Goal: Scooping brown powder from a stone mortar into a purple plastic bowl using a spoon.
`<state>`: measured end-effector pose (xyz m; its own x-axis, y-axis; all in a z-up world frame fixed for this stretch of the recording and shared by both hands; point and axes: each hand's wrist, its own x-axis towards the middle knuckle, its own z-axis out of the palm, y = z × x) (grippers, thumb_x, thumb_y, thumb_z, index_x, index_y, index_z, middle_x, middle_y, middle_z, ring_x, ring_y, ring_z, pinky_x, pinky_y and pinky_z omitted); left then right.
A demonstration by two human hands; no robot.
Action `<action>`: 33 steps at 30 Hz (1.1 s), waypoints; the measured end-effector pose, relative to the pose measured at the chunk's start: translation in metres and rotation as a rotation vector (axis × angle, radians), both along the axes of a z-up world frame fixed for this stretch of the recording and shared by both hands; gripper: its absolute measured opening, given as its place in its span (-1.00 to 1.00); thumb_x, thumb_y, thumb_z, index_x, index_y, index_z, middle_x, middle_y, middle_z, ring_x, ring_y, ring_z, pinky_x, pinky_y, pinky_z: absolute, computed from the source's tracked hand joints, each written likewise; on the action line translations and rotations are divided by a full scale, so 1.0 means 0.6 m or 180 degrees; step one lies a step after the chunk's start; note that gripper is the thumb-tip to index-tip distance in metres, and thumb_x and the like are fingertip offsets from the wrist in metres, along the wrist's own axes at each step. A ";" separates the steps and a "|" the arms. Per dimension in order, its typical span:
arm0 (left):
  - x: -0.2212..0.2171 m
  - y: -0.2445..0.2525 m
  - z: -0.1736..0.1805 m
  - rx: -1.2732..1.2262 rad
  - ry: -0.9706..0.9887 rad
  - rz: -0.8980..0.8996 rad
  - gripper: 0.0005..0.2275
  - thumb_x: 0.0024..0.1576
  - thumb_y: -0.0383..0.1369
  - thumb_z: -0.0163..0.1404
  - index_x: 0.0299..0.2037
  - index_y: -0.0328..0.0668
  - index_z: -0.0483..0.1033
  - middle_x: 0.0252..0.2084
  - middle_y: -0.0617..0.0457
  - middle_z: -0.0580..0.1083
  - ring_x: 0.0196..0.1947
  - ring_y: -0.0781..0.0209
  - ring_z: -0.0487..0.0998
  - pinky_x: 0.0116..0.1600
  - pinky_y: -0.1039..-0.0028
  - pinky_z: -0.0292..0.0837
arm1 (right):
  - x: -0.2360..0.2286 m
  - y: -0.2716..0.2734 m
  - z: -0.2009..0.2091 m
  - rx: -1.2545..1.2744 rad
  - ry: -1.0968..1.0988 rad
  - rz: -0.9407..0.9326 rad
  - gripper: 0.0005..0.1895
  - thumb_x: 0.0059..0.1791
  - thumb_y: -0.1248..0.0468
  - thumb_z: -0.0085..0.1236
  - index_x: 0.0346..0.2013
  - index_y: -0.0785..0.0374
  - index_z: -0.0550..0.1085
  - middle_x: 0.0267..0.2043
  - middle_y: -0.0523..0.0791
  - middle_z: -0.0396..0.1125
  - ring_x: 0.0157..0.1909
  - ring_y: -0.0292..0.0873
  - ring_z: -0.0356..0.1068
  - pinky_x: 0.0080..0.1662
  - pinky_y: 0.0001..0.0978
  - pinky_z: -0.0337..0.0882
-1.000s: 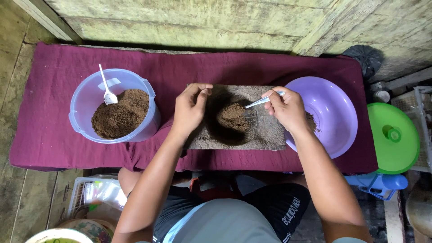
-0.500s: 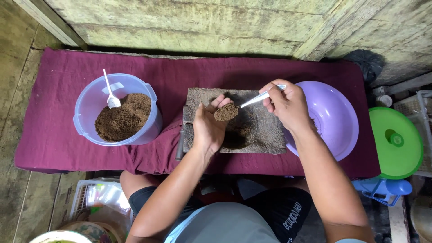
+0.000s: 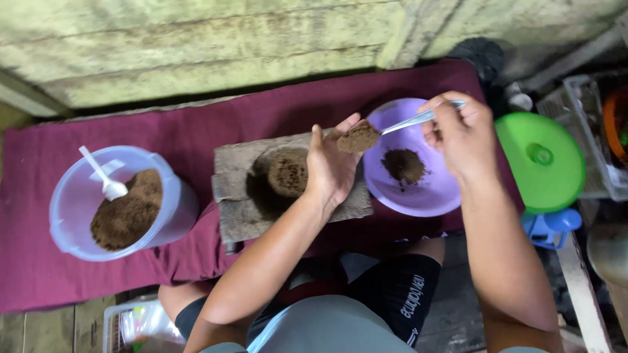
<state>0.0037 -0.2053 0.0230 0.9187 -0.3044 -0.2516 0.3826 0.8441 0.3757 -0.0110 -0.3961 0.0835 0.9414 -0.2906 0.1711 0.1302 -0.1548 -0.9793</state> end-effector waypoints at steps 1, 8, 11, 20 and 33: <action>0.009 -0.025 -0.003 0.0010 0.0005 -0.0065 -0.29 0.41 0.06 -0.60 0.34 -0.50 0.32 0.29 -0.45 0.33 0.33 -0.30 0.34 0.46 0.07 0.13 | -0.003 -0.029 -0.003 0.0010 0.0005 -0.0065 -0.79 0.15 0.32 -0.06 -0.24 0.32 0.53 -0.60 -0.06 0.24 -0.64 -0.36 0.19 -0.65 -0.64 0.10; 0.082 -0.159 0.004 0.1775 -0.0430 -0.0707 -0.41 0.18 0.02 -0.32 0.17 -0.27 0.51 0.11 -0.12 0.56 0.23 0.07 0.51 0.37 0.36 0.18 | -0.050 -0.184 -0.028 0.0156 0.0156 -0.1127 -0.80 0.15 0.29 -0.10 -0.28 0.27 0.47 -0.59 -0.10 0.24 -0.66 -0.33 0.13 -0.60 -0.57 -0.02; 0.135 -0.186 -0.109 0.3802 -0.1446 -0.0909 -0.58 0.12 -0.08 -0.08 0.10 -0.03 0.59 0.13 0.03 0.56 0.20 0.07 0.56 0.33 0.27 0.32 | -0.071 -0.209 -0.120 -0.0766 -0.0297 -0.1290 -0.77 0.18 0.39 -0.12 -0.25 0.35 0.51 -0.54 0.00 0.30 -0.51 -0.20 0.27 -0.47 -0.43 0.16; 0.141 -0.194 -0.231 0.6247 -0.3242 -0.1418 -0.61 0.22 -0.16 -0.17 0.23 0.12 0.50 0.32 -0.04 0.37 0.34 -0.29 0.34 0.25 -0.63 -0.04 | -0.112 -0.205 -0.279 -0.2146 -0.0320 -0.0688 -0.83 0.14 0.38 0.10 -0.09 0.21 0.64 -0.41 -0.03 0.49 -0.32 0.03 0.51 -0.33 -0.18 0.50; 0.253 -0.190 -0.202 0.7268 -0.3158 -0.3188 -0.41 0.11 -0.47 -0.12 0.41 -0.42 0.14 0.08 -0.31 0.52 -0.02 -0.38 0.59 -0.12 -0.31 0.46 | -0.090 -0.235 -0.337 -0.3200 -0.0066 -0.1073 -0.84 0.15 0.20 0.14 -0.10 0.06 0.66 -0.33 -0.13 0.53 -0.24 0.01 0.54 -0.18 -0.14 0.52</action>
